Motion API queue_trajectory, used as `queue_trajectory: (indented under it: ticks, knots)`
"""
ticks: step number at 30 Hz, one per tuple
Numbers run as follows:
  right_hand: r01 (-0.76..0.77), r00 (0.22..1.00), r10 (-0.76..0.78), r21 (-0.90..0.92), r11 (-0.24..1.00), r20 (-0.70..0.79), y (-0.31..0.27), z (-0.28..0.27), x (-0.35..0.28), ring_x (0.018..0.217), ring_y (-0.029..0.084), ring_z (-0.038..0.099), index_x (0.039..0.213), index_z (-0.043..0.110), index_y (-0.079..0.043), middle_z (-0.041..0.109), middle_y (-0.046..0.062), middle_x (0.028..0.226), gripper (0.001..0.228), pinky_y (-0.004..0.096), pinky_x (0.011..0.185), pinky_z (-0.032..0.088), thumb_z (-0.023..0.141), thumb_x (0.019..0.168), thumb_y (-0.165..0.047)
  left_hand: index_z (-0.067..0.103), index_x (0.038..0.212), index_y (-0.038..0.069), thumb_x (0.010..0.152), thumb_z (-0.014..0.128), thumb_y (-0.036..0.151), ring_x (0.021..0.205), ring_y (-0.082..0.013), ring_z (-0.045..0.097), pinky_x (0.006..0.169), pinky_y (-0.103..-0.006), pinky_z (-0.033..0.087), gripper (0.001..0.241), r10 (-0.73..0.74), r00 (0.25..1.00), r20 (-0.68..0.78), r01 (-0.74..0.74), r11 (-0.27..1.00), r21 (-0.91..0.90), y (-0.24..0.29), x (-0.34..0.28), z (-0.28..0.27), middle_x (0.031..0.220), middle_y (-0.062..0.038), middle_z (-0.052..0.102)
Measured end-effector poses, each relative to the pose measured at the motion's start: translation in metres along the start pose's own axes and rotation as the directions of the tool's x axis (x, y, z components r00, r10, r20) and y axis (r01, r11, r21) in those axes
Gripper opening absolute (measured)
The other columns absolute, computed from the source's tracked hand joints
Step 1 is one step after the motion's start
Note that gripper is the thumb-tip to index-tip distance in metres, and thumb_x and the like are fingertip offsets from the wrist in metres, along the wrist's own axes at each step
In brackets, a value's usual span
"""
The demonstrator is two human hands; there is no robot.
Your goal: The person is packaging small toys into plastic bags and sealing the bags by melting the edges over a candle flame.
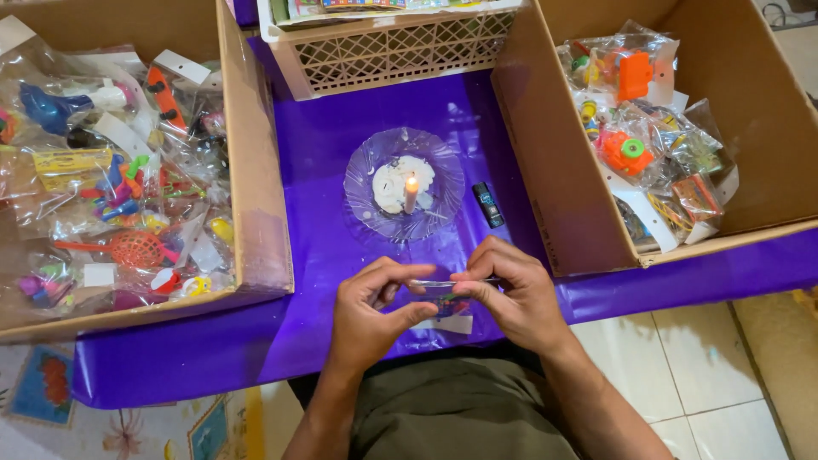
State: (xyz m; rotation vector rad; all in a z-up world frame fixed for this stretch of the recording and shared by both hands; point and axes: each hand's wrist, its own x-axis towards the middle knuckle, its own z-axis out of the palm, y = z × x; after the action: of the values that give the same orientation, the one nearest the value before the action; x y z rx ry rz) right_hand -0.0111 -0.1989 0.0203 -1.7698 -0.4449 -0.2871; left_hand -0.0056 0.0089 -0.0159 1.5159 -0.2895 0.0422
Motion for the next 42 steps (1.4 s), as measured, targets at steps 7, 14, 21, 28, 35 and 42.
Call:
queue_trajectory:
  ticks: [7, 14, 21, 28, 35, 42]
  knots:
    - [0.0, 0.995, -0.007, 0.065, 0.998, 0.104, -0.003, -0.002, 0.0, 0.058, 0.016, 0.053, 0.083, 0.079, -0.003, 0.067, 0.009, 0.073, 0.012, 0.028, 0.052, 0.042, 0.084, 0.083, -0.013, 0.084, 0.087, 0.012, 0.077, 0.09, 0.012, 0.058, -0.0089, 0.047, 0.049, -0.0193, 0.039, 0.012, 0.08, 0.997, -0.022, -0.077, 0.993, 0.088, 0.011, -0.003, -0.003, 0.069, -0.004, 0.074]
    - [-0.026, 0.993, 0.011, 0.128, 0.991, 0.119, -0.005, 0.002, 0.002, 0.06, 0.015, 0.053, 0.09, 0.077, 0.0, 0.068, 0.011, 0.077, 0.017, 0.027, 0.051, 0.041, 0.086, 0.08, -0.012, 0.084, 0.084, 0.009, 0.076, 0.091, 0.012, 0.056, -0.0074, 0.043, 0.049, -0.0207, 0.039, 0.011, 0.051, 0.998, -0.04, -0.049, 0.998, 0.049, 0.01, -0.004, -0.007, 0.065, -0.004, 0.069]
    - [-0.049, 0.994, 0.029, 0.203, 0.978, 0.101, 0.014, 0.002, 0.0, 0.061, 0.016, 0.057, 0.084, 0.078, 0.001, 0.07, 0.012, 0.072, 0.008, 0.029, 0.057, 0.047, 0.082, 0.084, -0.005, 0.056, 0.146, 0.004, 0.075, 0.089, 0.01, 0.061, -0.003, 0.039, 0.055, -0.0144, 0.035, 0.079, -0.119, 0.993, -0.018, 0.117, 0.99, -0.08, 0.019, -0.009, -0.009, 0.071, -0.004, 0.073]
    - [-0.052, 0.996, 0.033, 0.223, 0.973, 0.088, 0.016, 0.001, -0.004, 0.062, 0.017, 0.061, 0.084, 0.079, 0.001, 0.071, 0.011, 0.073, 0.007, 0.03, 0.06, 0.049, 0.081, 0.085, -0.006, 0.077, 0.099, 0.001, 0.099, 0.067, 0.013, 0.073, -0.0106, 0.067, 0.077, -0.0247, 0.052, 0.016, -0.18, 0.937, -0.3, 0.163, 0.983, -0.084, -0.003, -0.006, -0.019, 0.077, -0.013, 0.08]
    - [-0.041, 0.993, 0.009, 0.273, 0.961, 0.117, 0.021, -0.003, -0.003, 0.065, 0.018, 0.062, 0.085, 0.078, 0.002, 0.069, 0.013, 0.075, 0.009, 0.03, 0.063, 0.051, 0.078, 0.087, -0.007, 0.065, 0.069, 0.009, 0.106, 0.054, 0.028, 0.056, -0.0153, 0.053, 0.061, -0.026, 0.044, 0.043, -0.047, 0.955, -0.294, 0.059, 0.998, 0.032, -0.007, -0.005, -0.025, 0.057, -0.008, 0.063]
    - [-0.007, 0.99, -0.042, 0.338, 0.941, 0.138, 0.025, -0.002, 0.003, 0.066, 0.019, 0.063, 0.085, 0.076, 0.004, 0.07, 0.015, 0.075, 0.012, 0.03, 0.062, 0.05, 0.079, 0.087, -0.008, 0.073, 0.12, 0.001, 0.105, 0.053, 0.019, 0.073, -0.012, 0.067, 0.072, -0.0254, 0.056, 0.032, 0.047, 0.996, 0.069, -0.033, 0.982, -0.185, 0.006, -0.005, -0.008, 0.088, -0.012, 0.081]
